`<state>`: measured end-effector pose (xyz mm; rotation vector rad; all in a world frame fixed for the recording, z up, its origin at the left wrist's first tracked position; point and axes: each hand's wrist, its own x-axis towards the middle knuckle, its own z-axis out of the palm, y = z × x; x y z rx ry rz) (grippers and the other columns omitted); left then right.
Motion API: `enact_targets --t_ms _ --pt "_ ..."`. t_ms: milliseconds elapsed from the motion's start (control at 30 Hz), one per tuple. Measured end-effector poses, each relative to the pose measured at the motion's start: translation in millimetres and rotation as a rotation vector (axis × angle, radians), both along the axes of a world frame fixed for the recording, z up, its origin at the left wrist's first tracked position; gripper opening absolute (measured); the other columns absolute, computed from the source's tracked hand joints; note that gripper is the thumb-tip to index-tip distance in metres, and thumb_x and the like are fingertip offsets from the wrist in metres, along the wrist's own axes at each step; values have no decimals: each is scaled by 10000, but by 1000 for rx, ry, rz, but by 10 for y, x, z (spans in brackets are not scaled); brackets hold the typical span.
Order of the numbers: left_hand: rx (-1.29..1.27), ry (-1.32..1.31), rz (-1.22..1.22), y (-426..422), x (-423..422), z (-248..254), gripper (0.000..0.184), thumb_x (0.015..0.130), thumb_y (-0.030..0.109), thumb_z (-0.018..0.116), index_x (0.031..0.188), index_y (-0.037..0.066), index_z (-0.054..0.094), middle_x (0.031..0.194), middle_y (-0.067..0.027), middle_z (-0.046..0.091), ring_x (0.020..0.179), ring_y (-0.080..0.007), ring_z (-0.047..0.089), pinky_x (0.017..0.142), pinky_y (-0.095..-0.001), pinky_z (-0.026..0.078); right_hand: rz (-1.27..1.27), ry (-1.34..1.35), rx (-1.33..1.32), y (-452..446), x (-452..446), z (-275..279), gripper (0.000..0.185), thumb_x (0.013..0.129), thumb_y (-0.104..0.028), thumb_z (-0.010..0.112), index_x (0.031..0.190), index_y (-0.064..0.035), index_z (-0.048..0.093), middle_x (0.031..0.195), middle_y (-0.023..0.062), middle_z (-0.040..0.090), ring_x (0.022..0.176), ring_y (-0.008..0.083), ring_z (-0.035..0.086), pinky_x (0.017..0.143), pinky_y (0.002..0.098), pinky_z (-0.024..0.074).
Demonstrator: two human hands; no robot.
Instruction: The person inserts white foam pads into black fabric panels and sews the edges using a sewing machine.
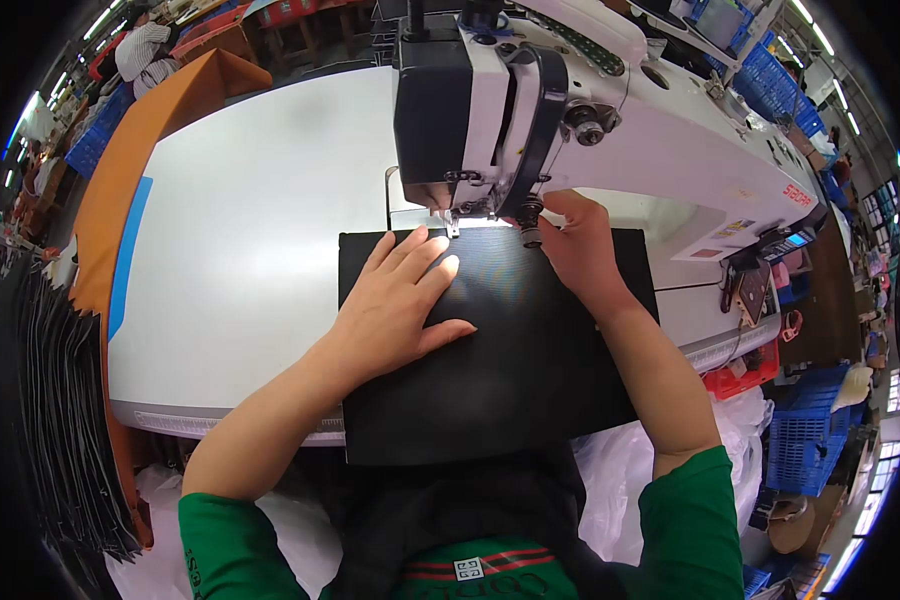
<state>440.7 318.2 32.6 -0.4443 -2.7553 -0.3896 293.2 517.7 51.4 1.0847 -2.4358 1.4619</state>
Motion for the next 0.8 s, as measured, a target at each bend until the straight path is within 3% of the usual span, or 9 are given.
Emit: enact_targets --t_ms 200,333,433,600,733,800 --pt "1 6 -1 27 35 7 600 850 498 698 1195 20 588 1322 -185 521 1335 -388 436 1115 -533 328 -7 -85 61 -3 30 65 171 844 -111 706 947 23 677 857 129 660 750 244 631 670 348 491" --pt "-3 15 6 14 6 -19 592 849 482 705 1202 21 586 1313 -185 523 1331 -389 439 1114 -530 331 11 123 281 4 122 129 152 863 -112 709 916 18 651 764 119 598 681 247 565 642 312 467" --pt "5 13 10 12 -3 -22 547 863 426 704 1208 21 583 1315 -182 521 1328 -390 441 1115 -531 332 176 409 392 73 306 117 208 859 -217 736 958 -42 684 841 116 646 779 321 625 704 365 507" --pt "8 50 32 1 -40 -88 504 874 368 700 1214 16 582 1320 -185 518 1324 -388 444 1115 -534 332 218 489 373 229 780 140 213 836 -192 750 1013 -87 697 943 100 684 919 294 672 791 402 523" --pt "-30 45 12 19 60 -90 467 877 340 696 1199 15 600 1304 -194 537 1322 -381 452 1121 -530 333 299 394 206 415 1224 9 243 818 -178 767 1029 -80 699 981 90 702 917 274 689 771 383 539" --pt "23 -22 -114 93 317 -59 480 865 289 721 1235 10 596 1341 -193 536 1350 -378 440 1142 -526 317 489 290 17 549 1433 -118 268 795 -154 785 1025 -46 699 983 95 709 866 270 702 683 367 548"
